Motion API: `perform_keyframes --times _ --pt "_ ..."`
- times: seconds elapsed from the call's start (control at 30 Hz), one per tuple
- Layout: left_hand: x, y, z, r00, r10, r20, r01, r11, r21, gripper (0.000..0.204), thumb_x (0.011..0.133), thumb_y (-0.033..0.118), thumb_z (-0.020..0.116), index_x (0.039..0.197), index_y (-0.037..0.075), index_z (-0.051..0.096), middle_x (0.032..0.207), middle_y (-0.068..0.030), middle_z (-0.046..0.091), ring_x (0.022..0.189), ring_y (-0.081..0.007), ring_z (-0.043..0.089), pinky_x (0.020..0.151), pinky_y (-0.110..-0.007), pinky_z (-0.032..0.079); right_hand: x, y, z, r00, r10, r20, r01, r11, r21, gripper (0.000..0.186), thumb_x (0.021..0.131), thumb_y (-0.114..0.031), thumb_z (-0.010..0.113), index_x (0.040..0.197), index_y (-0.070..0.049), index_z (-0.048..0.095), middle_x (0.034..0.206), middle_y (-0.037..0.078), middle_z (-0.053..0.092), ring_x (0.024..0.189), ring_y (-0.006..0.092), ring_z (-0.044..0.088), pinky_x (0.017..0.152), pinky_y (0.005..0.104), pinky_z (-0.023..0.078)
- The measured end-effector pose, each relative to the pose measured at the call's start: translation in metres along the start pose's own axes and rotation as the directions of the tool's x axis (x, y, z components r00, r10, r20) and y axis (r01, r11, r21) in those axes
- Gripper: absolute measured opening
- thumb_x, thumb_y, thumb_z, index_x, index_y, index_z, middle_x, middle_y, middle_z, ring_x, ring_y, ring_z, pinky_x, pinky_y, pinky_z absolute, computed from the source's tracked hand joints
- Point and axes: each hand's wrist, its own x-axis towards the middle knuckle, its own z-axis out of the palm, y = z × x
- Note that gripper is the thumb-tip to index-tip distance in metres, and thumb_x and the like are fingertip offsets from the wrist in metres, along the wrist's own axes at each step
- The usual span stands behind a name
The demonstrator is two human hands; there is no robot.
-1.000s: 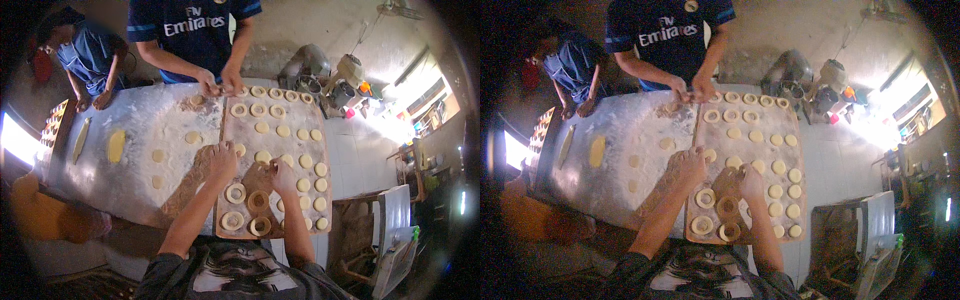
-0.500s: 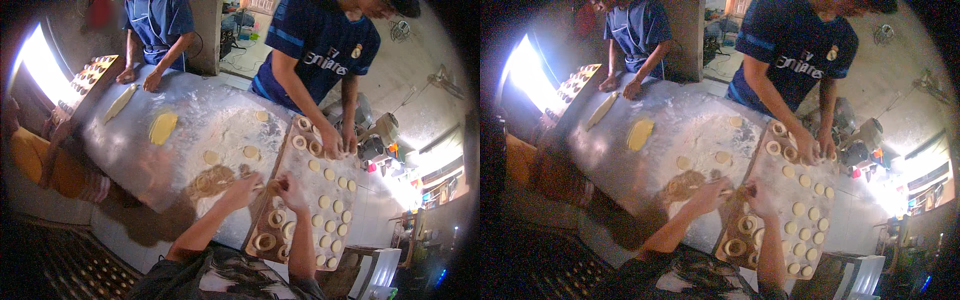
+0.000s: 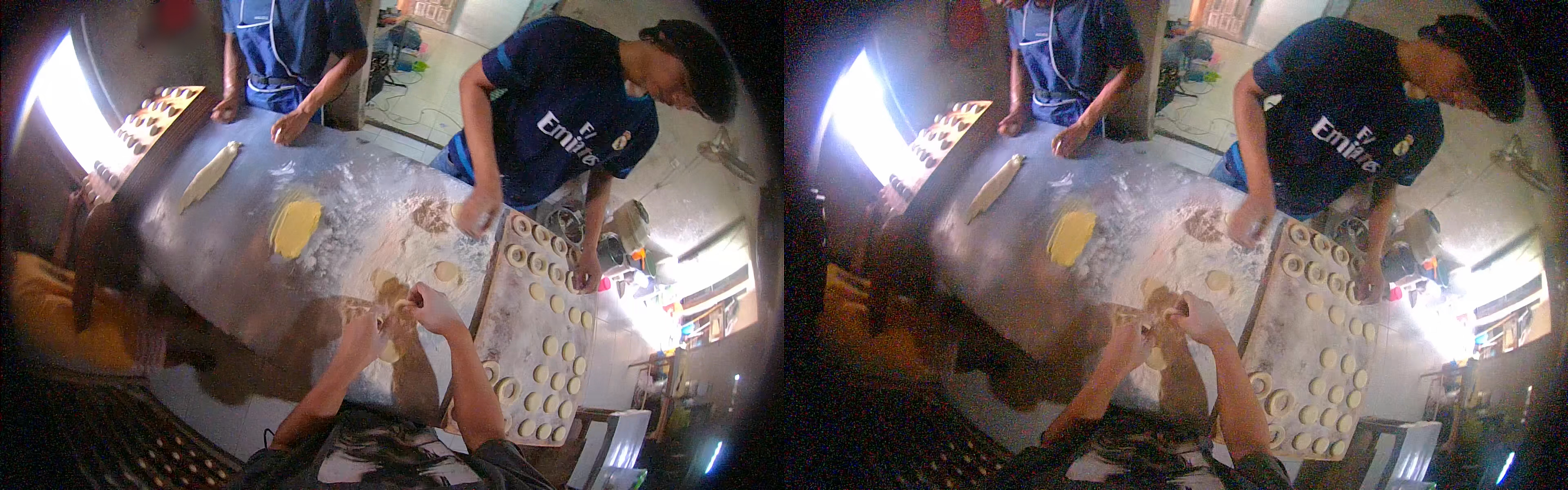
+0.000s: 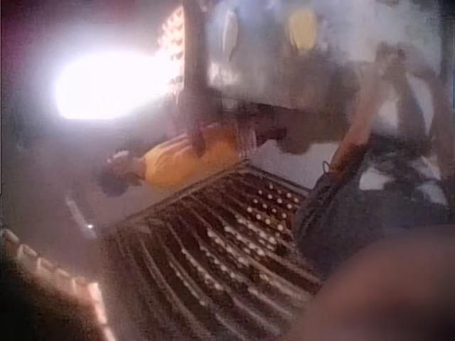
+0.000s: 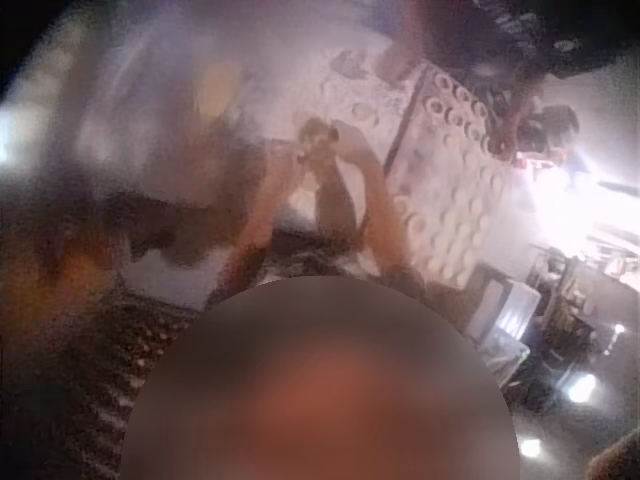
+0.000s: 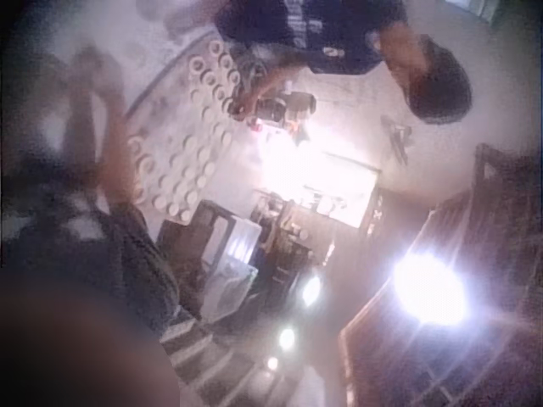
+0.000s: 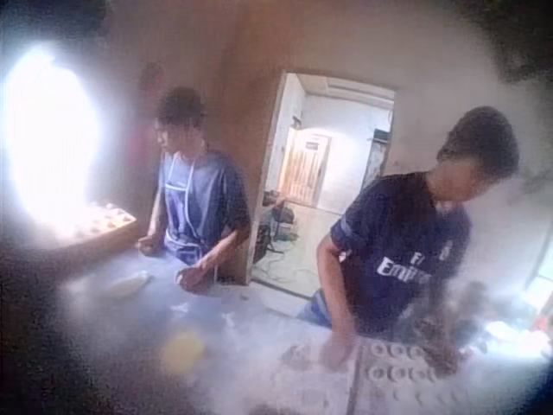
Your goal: The person shapes small dough pieces into ring forms by hand and places them on a wooden tray. They then carry the tray and place it on a multi-tiered wooden rack alongside other trays of shaped dough.
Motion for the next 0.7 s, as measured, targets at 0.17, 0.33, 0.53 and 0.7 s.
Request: perform_keyframes --times 0.17,0.33,0.53,0.7 --pt "0.015 0.019 -0.013 0.999 -0.001 0.04 0.017 0.914 -0.405 0.036 0.087 0.02 0.073 0.113 -0.003 0.064 0.09 -0.0143 0.073 0.082 -0.0234 0.072 0.071 -0.037 0.055 -0.032 -0.012 -0.012 0.999 -0.043 0.018 0.021 0.766 0.642 0.036 0.084 -0.003 0.069 0.114 -0.007 0.05 0.101 0.009 0.063 0.092 0.0207 0.064 0.077 0.0354 0.053" --pt "0.017 0.03 -0.033 0.995 0.095 0.023 -0.078 0.917 -0.391 0.026 0.078 0.013 0.077 0.102 0.006 0.07 0.088 -0.0106 0.068 0.076 -0.0226 0.065 0.068 -0.035 0.052 -0.043 -0.018 -0.007 0.991 -0.119 -0.066 0.124 0.602 0.789 0.043 0.083 0.002 0.066 0.118 -0.008 0.044 0.096 0.005 0.06 0.089 0.0203 0.063 0.075 0.0362 0.054" --pt "0.019 0.034 -0.028 0.986 0.164 -0.02 -0.163 0.946 -0.28 0.028 0.077 0.002 0.072 0.103 0.004 0.064 0.088 -0.0109 0.062 0.078 -0.0241 0.064 0.07 -0.036 0.05 -0.03 -0.029 0.026 0.836 -0.125 -0.534 0.199 0.976 0.083 0.042 0.084 -0.002 0.064 0.122 -0.007 0.046 0.102 0.007 0.057 0.095 0.0207 0.06 0.086 0.0372 0.053" --pt "0.02 0.043 0.004 0.85 0.357 -0.387 -0.414 0.907 -0.073 0.042 0.08 -0.008 0.061 0.118 0.006 0.052 0.091 -0.013 0.054 0.083 -0.0276 0.059 0.073 -0.038 0.048 -0.057 -0.013 0.023 0.963 -0.12 -0.24 0.267 0.367 0.891 0.042 0.088 -0.005 0.059 0.128 -0.008 0.048 0.101 0.003 0.055 0.098 0.0173 0.058 0.087 0.0361 0.051"
